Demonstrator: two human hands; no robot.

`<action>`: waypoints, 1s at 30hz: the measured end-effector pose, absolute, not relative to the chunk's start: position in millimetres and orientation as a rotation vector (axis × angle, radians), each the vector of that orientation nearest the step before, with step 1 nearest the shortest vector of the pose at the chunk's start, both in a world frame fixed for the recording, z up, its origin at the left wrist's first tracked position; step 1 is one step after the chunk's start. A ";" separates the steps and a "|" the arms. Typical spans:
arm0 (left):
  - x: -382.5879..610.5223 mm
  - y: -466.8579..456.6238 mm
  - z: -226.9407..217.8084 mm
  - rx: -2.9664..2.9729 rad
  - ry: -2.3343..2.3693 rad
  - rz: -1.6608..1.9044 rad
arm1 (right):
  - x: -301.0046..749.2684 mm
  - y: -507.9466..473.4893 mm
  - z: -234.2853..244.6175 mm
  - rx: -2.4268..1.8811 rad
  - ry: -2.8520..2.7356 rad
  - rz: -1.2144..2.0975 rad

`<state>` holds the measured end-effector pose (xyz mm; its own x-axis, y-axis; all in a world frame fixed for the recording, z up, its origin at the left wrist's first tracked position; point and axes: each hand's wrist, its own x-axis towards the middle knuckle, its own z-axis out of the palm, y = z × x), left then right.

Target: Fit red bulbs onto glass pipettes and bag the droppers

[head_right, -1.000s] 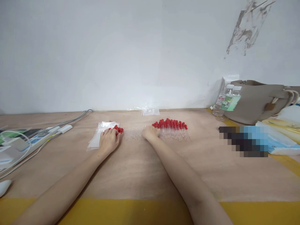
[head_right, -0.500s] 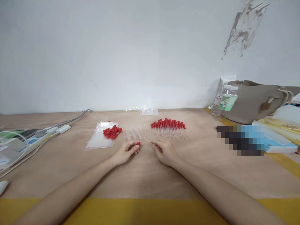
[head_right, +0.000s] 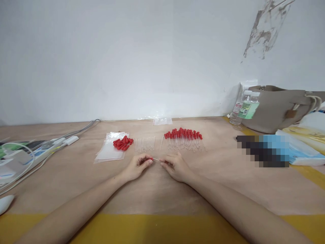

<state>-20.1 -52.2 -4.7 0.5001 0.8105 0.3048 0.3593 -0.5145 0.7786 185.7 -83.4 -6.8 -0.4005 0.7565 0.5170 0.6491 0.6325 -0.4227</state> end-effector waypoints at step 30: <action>-19.8 -66.0 6.2 2.592 0.818 0.729 | 173.9 -84.9 6.7 -1.066 -2.494 0.165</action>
<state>-19.8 -66.0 6.2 0.7048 0.6045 0.3714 0.4377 -0.7824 0.4430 173.9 -84.9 6.7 -0.6174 0.7132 0.3321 0.6634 0.6988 -0.2676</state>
